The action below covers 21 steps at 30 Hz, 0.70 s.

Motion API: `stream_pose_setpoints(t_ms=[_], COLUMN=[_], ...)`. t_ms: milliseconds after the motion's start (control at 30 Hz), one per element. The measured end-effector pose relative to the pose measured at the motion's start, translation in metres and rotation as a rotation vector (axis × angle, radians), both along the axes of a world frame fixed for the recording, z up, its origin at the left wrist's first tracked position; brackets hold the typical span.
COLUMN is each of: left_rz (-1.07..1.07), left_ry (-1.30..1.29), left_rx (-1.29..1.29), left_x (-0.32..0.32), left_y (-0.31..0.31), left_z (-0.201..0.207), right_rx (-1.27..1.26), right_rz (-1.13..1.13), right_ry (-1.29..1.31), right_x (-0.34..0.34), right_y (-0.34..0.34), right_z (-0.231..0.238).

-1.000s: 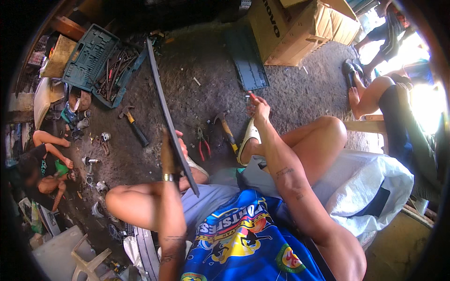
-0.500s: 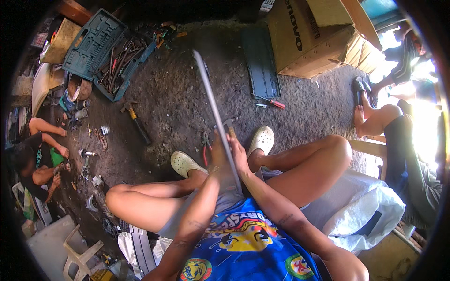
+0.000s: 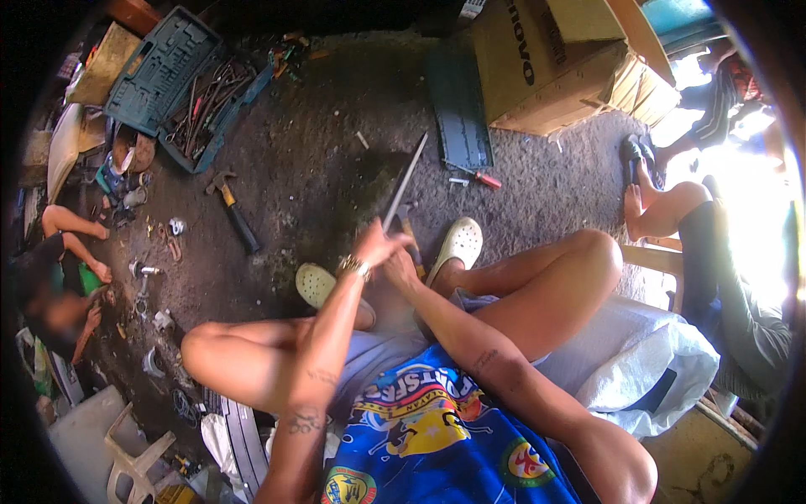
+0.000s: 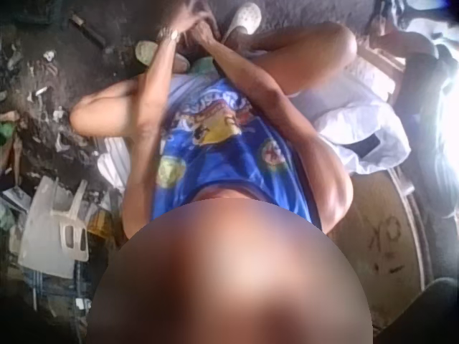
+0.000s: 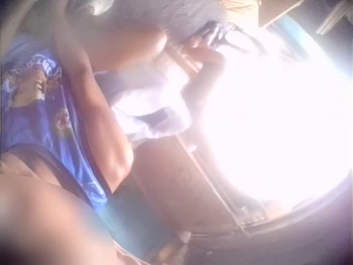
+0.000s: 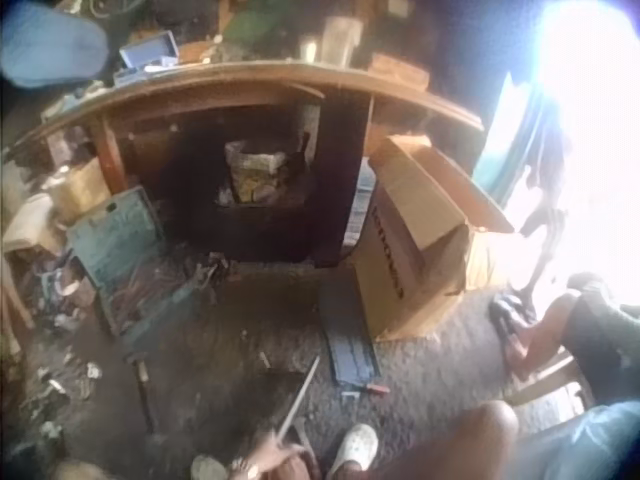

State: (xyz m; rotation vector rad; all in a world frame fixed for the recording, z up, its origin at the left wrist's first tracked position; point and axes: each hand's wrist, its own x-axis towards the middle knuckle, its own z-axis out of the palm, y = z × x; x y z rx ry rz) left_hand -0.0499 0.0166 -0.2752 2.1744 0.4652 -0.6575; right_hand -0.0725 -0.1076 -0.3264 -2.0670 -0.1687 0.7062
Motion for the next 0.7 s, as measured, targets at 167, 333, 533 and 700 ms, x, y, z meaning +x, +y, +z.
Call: stream_pose_setpoints(t_ms=[167,333,533,700], left_rz=[-0.178,-0.218,-0.065,-0.063], left_ry=[-0.024,-0.034,-0.034,-0.064], left_rx=[0.317,0.277,0.39,0.415], left_x=[0.007,-0.014,-0.031,-0.008], left_y=[0.081,0.163,0.16,0.104], left_z=[0.011,0.004,-0.013,-0.027], right_rx=[-0.445,-0.726,-0.669,-0.304], right_rz=[-0.051,0.171,0.185,-0.3], right_ry=[-0.292,0.136,0.157,0.345], right_x=[-0.002,0.023,0.043,0.035], right_y=[-0.016,-0.052,-0.059,-0.05], right_z=[0.001,-0.031,-0.053,-0.032])
